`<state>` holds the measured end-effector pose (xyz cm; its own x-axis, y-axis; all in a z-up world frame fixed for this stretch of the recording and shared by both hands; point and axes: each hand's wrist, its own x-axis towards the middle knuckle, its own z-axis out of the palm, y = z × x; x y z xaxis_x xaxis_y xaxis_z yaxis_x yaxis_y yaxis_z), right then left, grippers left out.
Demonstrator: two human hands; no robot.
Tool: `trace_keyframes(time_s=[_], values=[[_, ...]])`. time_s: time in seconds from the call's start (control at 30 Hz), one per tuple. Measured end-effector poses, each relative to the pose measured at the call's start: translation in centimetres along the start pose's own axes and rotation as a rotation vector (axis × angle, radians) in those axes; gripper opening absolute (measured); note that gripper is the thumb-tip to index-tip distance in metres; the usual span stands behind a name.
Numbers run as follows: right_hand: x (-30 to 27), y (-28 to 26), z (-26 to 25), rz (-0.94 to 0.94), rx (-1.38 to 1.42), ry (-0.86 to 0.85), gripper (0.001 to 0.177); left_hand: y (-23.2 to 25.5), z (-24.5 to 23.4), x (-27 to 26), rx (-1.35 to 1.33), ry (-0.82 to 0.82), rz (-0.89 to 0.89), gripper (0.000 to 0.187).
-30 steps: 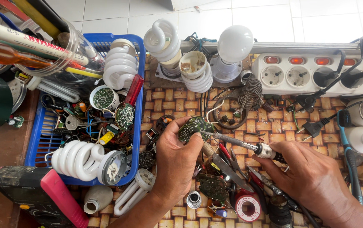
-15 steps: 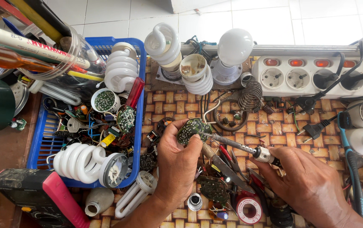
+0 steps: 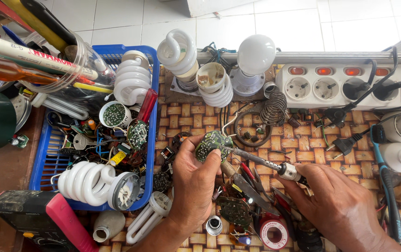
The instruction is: The person holds a small green circuit board in the left hand and uses a soldering iron in the right hand to apply heat to multiple points on the board. The person repeatedly touches the soldering iron tip to different components and pads while holding the board steady.
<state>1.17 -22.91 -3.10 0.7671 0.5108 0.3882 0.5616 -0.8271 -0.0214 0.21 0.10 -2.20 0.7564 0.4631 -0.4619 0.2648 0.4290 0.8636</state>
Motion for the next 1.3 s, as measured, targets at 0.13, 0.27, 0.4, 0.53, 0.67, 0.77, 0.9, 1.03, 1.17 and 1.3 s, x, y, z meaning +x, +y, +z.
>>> trace_keyframes(time_s=[0.13, 0.27, 0.4, 0.53, 0.67, 0.77, 0.9, 1.03, 1.17, 1.3], values=[[0.0, 0.1, 0.1, 0.005, 0.01, -0.003, 0.034, -0.2, -0.2, 0.2, -0.012, -0.019, 0.012, 0.029], [0.1, 0.2, 0.0, 0.0, -0.026, 0.027, 0.035, -0.6, -0.3, 0.4, -0.029, -0.046, 0.07, 0.029], [0.1, 0.7, -0.1, 0.013, 0.052, 0.034, 0.033, -0.1, 0.1, 0.0, -0.132, -0.127, 0.122, 0.028], [0.8, 0.6, -0.9, 0.03, 0.113, 0.066, 0.034, 0.0, -0.2, -0.1, -0.126, -0.177, 0.134, 0.034], [0.9, 0.8, -1.1, 0.018, 0.155, 0.078, 0.03, 0.4, -0.3, -0.2, -0.038, -0.186, 0.256, 0.037], [0.8, 0.6, -1.2, 0.024, 0.178, 0.082, 0.031, 0.7, -0.5, -0.4, -0.018, -0.204, 0.268, 0.039], [0.3, 0.6, -0.9, 0.058, 0.212, 0.085, 0.033, 1.0, -0.7, -0.4, 0.035, -0.233, 0.298, 0.038], [0.0, 0.6, -1.1, 0.096, 0.231, 0.057, 0.034, 1.4, -1.0, -0.3, 0.063, -0.273, 0.312, 0.038], [0.2, 0.3, -1.4, 0.091, 0.257, 0.061, 0.033, 1.7, -1.0, -0.3, 0.053, -0.296, 0.284, 0.037], [0.3, 0.4, -1.4, 0.095, 0.259, 0.042, 0.029, 1.8, -0.9, -0.3, -0.01, -0.338, 0.284, 0.039]])
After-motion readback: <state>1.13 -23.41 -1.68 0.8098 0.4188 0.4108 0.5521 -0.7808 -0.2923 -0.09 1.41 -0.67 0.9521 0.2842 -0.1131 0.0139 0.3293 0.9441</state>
